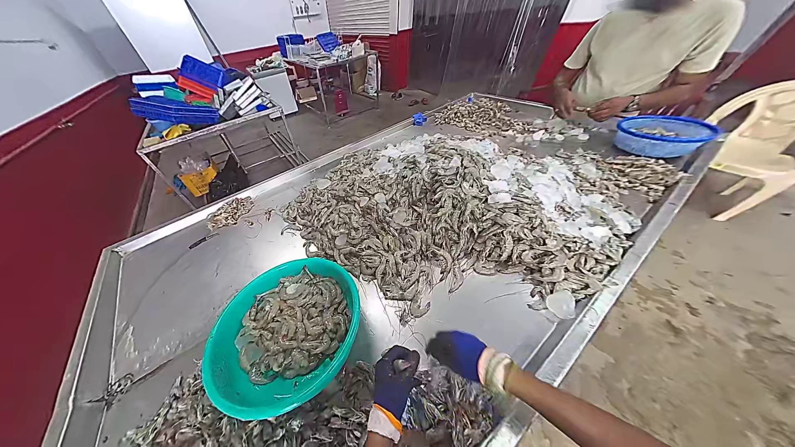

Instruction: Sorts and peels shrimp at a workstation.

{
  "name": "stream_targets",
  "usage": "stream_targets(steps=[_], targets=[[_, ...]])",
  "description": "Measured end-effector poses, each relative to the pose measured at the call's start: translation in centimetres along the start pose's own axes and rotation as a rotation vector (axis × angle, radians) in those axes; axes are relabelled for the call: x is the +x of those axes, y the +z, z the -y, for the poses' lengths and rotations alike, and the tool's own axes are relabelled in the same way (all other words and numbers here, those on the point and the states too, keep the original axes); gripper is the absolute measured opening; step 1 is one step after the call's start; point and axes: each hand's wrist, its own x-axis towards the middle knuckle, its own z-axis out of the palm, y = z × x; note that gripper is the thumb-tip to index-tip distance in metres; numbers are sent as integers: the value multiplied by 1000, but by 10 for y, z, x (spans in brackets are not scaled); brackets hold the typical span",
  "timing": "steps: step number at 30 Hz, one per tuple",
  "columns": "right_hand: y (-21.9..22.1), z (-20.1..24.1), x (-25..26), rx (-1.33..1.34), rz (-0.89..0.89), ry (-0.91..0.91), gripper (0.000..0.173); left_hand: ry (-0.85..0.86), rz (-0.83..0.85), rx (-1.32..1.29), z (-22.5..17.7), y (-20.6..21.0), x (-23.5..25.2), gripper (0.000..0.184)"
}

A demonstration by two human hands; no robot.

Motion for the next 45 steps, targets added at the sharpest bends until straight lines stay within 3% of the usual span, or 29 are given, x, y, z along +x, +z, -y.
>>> stream_targets(steps=[1, 3, 6, 9, 13, 16, 18, 21, 23, 25, 29, 32, 34, 36, 40, 42, 45], targets=[[-16, 5, 22, -74, -70, -63, 30, -8, -27, -29, 0, 1, 0, 9], [-38, 0, 68, -179, -254, -163, 27, 7, -25, -43, 1, 3, 1, 15], [-28, -22, 92, -277, -315, -67, 29, 81, 25, 131, 3, -2, 2, 28], [9, -26, 49, -270, -227, 70, 31, 79, 44, 350, 2, 3, 2, 39], [29, 9, -25, -165, -194, 47, 32, -17, 183, 439, 0, 36, 4, 52], [27, 22, -41, -143, -234, 100, 31, -192, 202, 664, -20, 57, 1, 46], [23, 18, -43, -202, -256, 100, 25, -264, 301, 784, -34, 59, 1, 45], [12, -7, -34, -243, -329, 114, 18, -190, 390, 675, -28, 48, 5, 33], [-12, -39, -24, -149, -200, 227, 22, -133, 398, 528, -25, 36, 7, 27], [-40, -76, -6, -61, -125, 227, 34, -56, 379, 390, -21, 24, 6, 24], [-96, -135, 66, -188, -366, -90, 40, 18, 274, 433, -18, 24, 9, 23], [-89, -154, 102, -142, -457, -42, 40, -46, 171, 451, -17, 25, 8, 24], [-61, -137, 94, -107, -537, 110, 34, 15, 143, 434, -7, 23, 8, 33], [-23, -101, 67, -84, -485, 221, 32, 102, 115, 527, -4, 27, 6, 44], [24, -26, 1, 9, -257, 69, 30, 204, 187, 840, -5, 47, 17, 66], [24, -2, -27, -3, -234, 14, 38, 89, 189, 920, -13, 57, 15, 71], [15, 12, -41, -141, -275, 86, 37, -137, 199, 966, -36, 64, 5, 48]])
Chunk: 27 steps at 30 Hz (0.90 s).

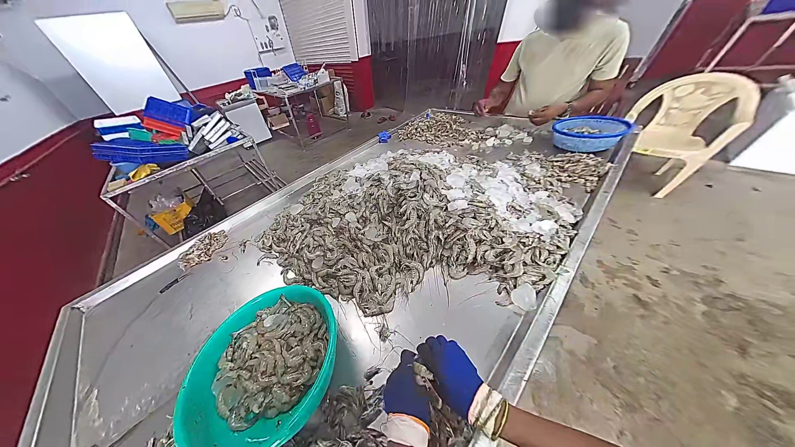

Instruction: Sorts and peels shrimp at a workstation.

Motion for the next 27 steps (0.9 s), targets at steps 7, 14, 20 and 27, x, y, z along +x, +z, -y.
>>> stream_targets(steps=[7, 14, 20, 27], targets=[[-3, -28, 21, 111, -263, -250, 18, 123, 160, -549, 21, -6, 14, 32], [-39, -59, 83, 952, -191, 3, 23, 190, 59, -841, 53, -29, 10, 27], [-81, -110, 204, 21, -122, -77, 50, 277, 39, -1016, 62, -14, 10, 48], [-17, -65, 166, 319, -214, 330, 51, 320, -118, -979, 62, -15, -4, 51]])
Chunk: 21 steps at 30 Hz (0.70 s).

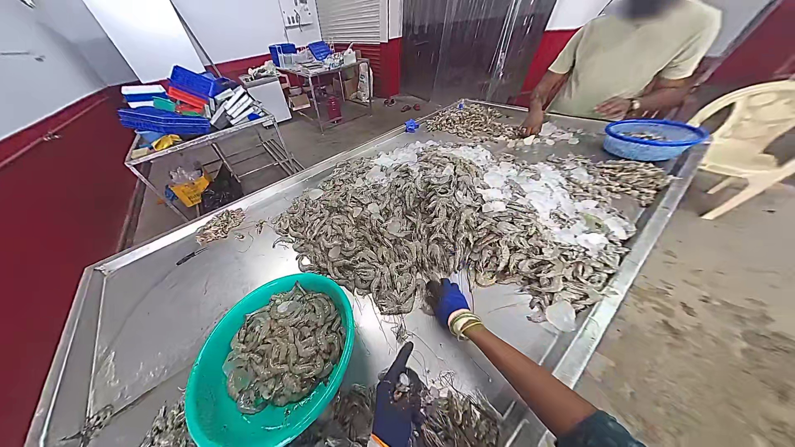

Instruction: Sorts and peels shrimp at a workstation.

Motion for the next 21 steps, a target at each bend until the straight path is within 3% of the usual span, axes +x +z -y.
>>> stream_targets(steps=[3, 7, 8, 10, 12, 13, 14, 16, 18, 21], targets=[[-38, -21, -36, 211, 74, -56, 61, 111, 51, -77, 0, -10, -8, 58], [-88, -63, -42, 65, 24, -68, 35, 283, -71, -137, 8, -15, -18, 20], [-88, -66, -44, 23, 50, -146, 31, 314, -111, -151, 15, -16, -16, 12], [-74, -67, -45, -57, 95, -487, 27, 291, -136, -171, 15, -11, -14, 10], [-44, -64, -36, -112, 122, -891, 24, 137, -102, -128, 6, -5, -13, 21], [-29, -62, -33, -129, 137, -1003, 23, 51, -84, -80, 2, -1, -12, 24], [-16, -60, -36, -165, 168, -1005, 23, -32, -66, -19, -2, 2, -12, 26], [6, -55, -62, -290, 196, -773, 26, -114, -47, 122, -5, 11, -17, 29], [17, -46, -97, -375, 213, -493, 31, -119, -23, 409, 4, 17, -13, 44], [8, -23, -147, -324, 291, -311, 38, -92, 61, 716, 8, 34, -8, 51]])
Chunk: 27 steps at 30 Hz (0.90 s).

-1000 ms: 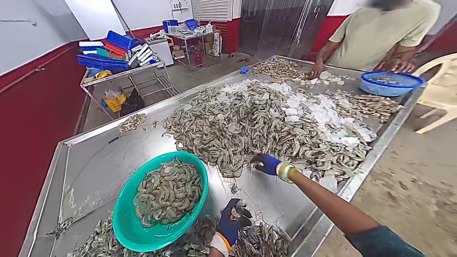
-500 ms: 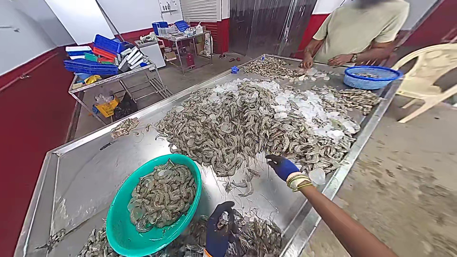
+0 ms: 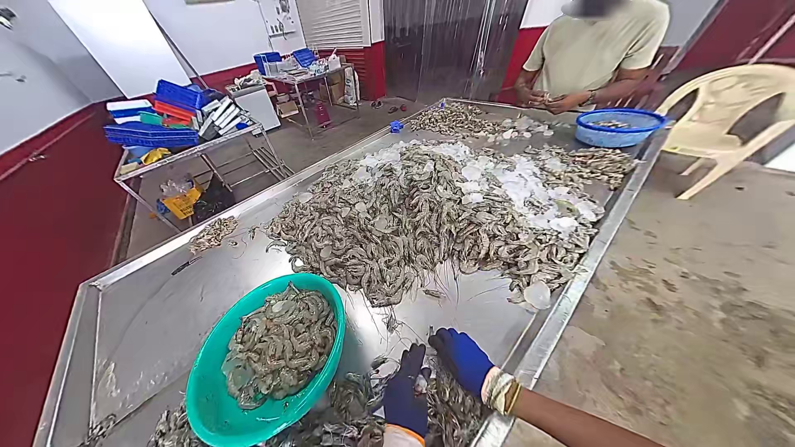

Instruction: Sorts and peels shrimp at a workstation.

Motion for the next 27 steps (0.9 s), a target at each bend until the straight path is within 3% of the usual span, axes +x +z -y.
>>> stream_targets(steps=[4, 8, 11, 13, 15, 17, 19, 23, 25, 27], targets=[[-20, 35, -29, 103, -26, 44, 31, 2, -84, 109, -18, 10, 10, 56], [-16, 31, -36, -67, -87, -28, 29, -207, 119, 219, -37, -2, 13, 40], [-13, 16, -41, -75, -223, -112, 24, -200, 229, 67, -31, -7, 15, 36], [-21, -4, -43, -52, -305, -28, 17, -199, 231, -99, -26, -11, 7, 30], [-34, -40, -45, -24, -211, 121, 20, -208, 199, -282, -18, -18, -2, 29], [-36, -72, -49, 38, 9, 181, 31, -140, 167, -443, -7, -24, -6, 29], [-32, -83, -47, 79, 24, 169, 33, -65, 147, -507, 1, -24, -3, 30], [-11, -35, -18, 85, 43, 161, 37, -113, -5, -386, -6, -18, -1, 27], [12, 5, -11, 62, 112, 224, 38, -135, 4, -320, -9, -19, -3, 34], [19, 32, -21, 47, 196, 180, 50, -75, 50, -111, -3, -22, -2, 40]])
